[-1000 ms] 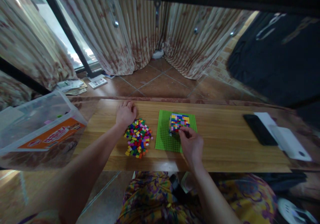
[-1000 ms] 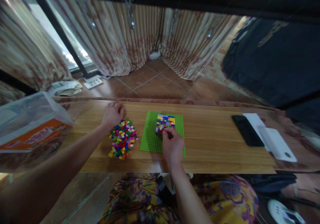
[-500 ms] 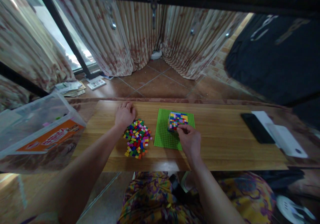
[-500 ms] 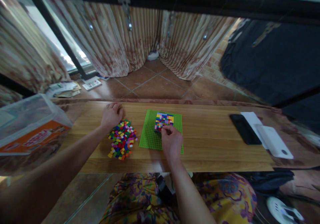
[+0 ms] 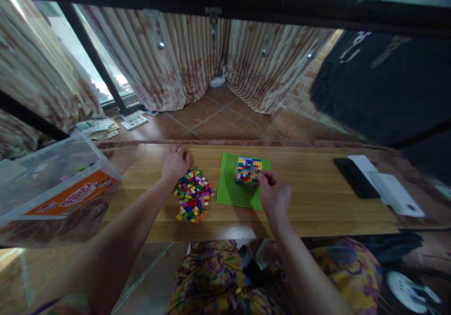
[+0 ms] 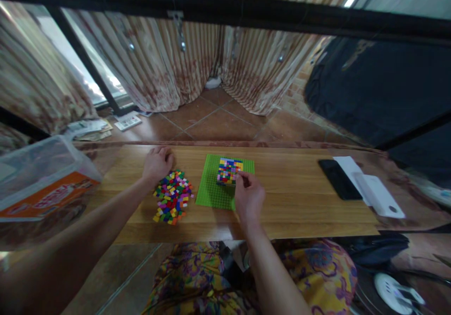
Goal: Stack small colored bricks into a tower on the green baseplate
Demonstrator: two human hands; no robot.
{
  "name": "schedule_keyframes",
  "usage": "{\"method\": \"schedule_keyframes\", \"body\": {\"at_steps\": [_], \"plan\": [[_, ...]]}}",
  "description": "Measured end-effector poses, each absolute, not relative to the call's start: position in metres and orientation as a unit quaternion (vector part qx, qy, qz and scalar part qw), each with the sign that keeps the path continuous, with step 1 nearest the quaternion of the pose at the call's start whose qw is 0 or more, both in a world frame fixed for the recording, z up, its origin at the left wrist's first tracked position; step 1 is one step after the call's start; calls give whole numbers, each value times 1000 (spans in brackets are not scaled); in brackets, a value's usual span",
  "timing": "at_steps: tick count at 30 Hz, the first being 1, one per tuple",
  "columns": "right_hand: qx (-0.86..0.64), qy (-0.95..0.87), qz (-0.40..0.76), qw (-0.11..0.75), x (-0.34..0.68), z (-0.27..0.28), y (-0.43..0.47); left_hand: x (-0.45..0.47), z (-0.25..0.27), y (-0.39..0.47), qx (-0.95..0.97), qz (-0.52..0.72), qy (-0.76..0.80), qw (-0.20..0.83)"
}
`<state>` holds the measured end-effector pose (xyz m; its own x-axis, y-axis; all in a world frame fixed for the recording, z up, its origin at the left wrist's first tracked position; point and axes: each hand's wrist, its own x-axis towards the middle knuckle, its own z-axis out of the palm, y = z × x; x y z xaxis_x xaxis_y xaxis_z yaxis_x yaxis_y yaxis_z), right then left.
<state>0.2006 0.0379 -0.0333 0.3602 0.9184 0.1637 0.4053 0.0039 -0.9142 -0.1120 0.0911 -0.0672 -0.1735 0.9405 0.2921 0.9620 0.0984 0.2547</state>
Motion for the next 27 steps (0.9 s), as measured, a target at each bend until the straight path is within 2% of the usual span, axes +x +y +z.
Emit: {"method": "schedule_keyframes", "body": {"at_steps": [7, 17, 27], "plan": [[-604, -664, 115, 425, 192, -6, 93, -111, -66, 91, -636, -194, -746, 28], [-597, -776, 90, 182, 158, -29, 137, -112, -67, 92, -638, -187, -746, 30], [-562, -815, 67, 123, 166, -28, 125, -109, -65, 90, -632, -194, -750, 16]]}}
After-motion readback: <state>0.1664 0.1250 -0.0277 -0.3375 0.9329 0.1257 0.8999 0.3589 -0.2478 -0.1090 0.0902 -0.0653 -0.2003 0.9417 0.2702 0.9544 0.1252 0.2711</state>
